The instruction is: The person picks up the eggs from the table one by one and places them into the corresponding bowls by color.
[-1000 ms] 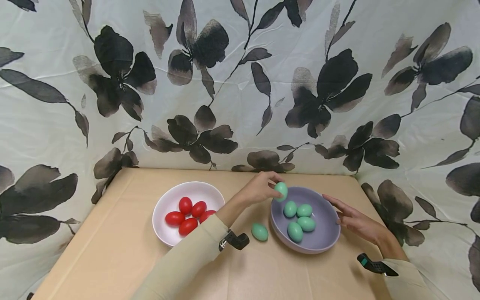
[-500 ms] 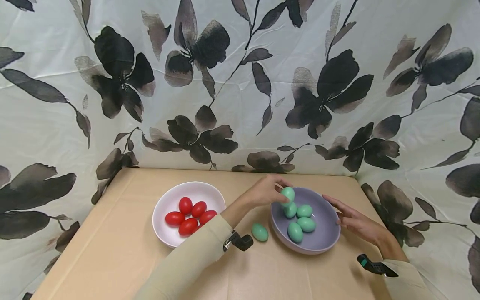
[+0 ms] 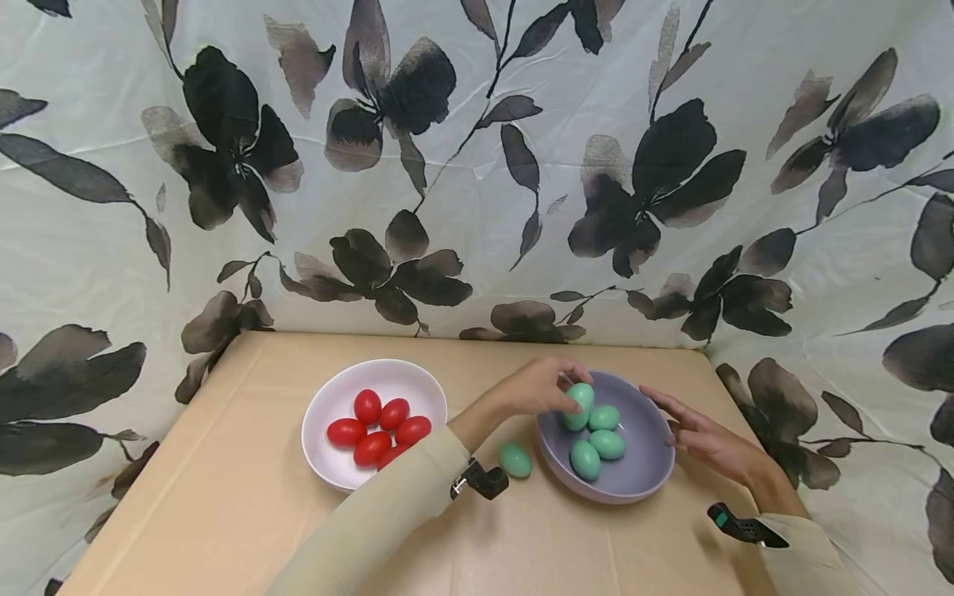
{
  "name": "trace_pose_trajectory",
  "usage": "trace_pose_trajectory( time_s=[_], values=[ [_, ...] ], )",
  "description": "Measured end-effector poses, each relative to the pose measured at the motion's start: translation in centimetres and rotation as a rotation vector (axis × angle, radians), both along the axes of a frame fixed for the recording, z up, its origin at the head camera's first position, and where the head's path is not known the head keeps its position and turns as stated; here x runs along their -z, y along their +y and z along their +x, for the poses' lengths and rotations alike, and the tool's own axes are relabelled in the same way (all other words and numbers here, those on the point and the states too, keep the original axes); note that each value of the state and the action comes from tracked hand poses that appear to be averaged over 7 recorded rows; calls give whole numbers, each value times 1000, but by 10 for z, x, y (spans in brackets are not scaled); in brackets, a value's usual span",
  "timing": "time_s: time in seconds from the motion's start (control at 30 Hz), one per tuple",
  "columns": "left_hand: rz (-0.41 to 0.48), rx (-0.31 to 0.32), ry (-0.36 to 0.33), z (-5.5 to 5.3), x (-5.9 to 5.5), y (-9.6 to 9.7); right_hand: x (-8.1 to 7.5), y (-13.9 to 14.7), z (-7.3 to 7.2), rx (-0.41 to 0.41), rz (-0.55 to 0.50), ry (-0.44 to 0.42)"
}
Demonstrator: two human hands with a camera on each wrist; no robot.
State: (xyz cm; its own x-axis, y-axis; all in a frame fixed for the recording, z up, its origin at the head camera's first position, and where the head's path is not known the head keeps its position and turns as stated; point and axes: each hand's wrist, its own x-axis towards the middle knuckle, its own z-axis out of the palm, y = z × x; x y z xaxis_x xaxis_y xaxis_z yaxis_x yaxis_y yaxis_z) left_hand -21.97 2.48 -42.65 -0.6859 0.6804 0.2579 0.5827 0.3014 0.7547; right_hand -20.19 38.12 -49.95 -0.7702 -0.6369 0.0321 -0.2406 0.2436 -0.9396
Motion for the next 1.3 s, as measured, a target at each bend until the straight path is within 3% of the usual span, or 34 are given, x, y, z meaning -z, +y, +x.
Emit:
trace_pose_trajectory(
  time_s=[0.67, 0.87, 1.3],
  values=[
    [-223, 83, 67, 3, 15, 19, 3, 0, 1, -13, -10, 3],
    [-286, 120, 119, 4, 18, 23, 4, -1, 2, -2, -8, -3],
    [-339, 97, 131, 5, 23, 26, 3, -2, 2, -27, -33, -4]
  ],
)
